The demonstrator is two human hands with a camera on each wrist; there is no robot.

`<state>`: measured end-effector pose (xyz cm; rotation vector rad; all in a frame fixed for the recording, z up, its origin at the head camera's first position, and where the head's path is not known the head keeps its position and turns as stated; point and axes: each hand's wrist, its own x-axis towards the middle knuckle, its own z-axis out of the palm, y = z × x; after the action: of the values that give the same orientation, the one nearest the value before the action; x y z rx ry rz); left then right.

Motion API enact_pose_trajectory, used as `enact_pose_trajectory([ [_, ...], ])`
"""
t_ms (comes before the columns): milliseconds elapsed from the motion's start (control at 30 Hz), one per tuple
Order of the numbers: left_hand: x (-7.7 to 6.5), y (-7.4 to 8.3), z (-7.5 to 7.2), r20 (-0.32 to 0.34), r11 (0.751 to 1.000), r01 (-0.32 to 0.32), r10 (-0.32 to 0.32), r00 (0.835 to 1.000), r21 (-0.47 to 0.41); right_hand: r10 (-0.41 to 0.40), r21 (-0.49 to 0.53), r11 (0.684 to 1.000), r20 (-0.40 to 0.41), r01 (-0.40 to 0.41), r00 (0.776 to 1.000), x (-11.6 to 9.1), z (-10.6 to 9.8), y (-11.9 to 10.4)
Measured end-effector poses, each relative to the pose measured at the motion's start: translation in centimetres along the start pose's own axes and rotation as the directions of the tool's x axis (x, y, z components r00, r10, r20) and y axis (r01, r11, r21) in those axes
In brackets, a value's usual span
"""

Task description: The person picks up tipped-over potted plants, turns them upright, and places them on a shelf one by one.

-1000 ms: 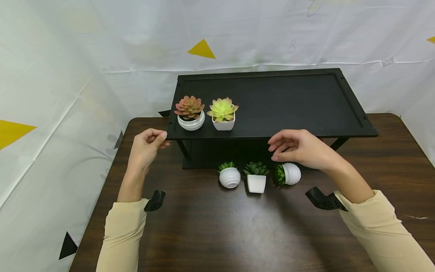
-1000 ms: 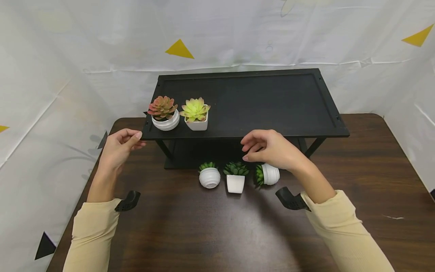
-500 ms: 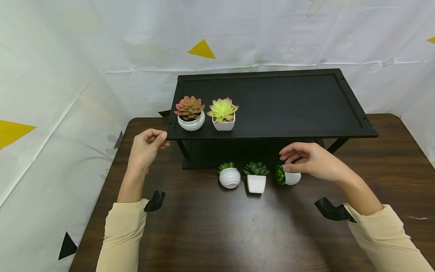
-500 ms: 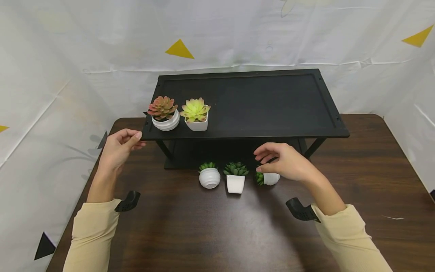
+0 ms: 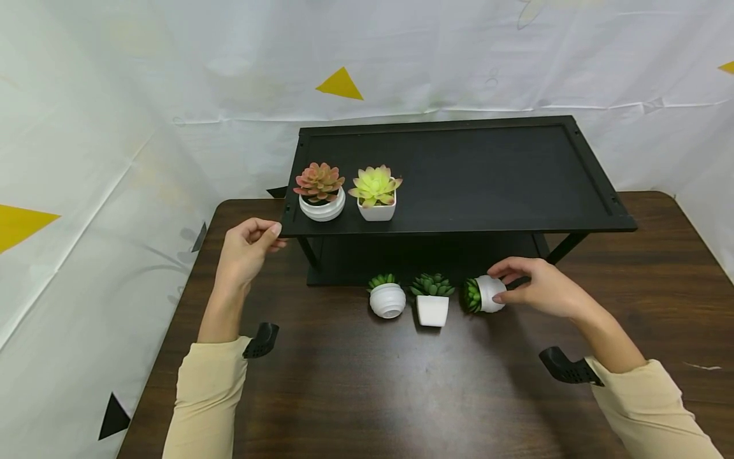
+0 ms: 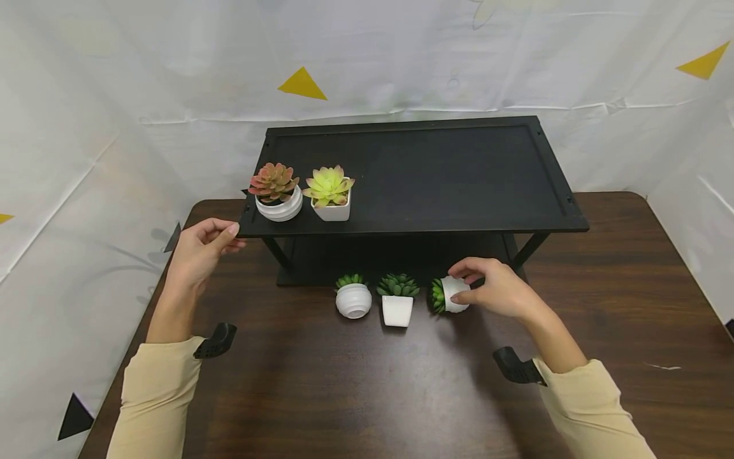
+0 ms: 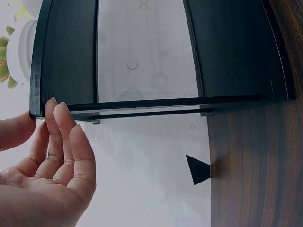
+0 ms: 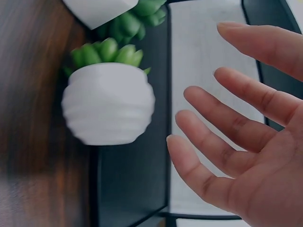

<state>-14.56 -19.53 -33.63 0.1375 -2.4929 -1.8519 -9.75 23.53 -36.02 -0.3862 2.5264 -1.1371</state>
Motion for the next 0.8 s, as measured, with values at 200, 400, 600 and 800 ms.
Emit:
enact_pose_trajectory([
  [200,0.0,0.0,0.0,0.000,1.000,0.001,-0.001,1.000,0.002,0.003,-0.052,0.999,-0.030,-0.005,1.000,0.0,0.5,1.3],
  [400,-0.1,0.1,0.0,-0.002,1.000,-0.003,0.003,1.000,0.005,0.028,-0.058,0.998,-0.039,-0.030,0.999,0.1,1.0,2.2],
  [600,0.0,0.0,0.0,-0.002,1.000,-0.015,0.015,1.000,0.006,0.030,-0.070,0.997,-0.050,-0.033,0.998,0.6,1.5,2.8],
  [800,0.0,-0.1,0.0,-0.001,1.000,-0.018,0.018,1.000,-0.003,0.035,-0.077,0.996,-0.062,-0.039,0.997,1.0,2.0,3.2],
])
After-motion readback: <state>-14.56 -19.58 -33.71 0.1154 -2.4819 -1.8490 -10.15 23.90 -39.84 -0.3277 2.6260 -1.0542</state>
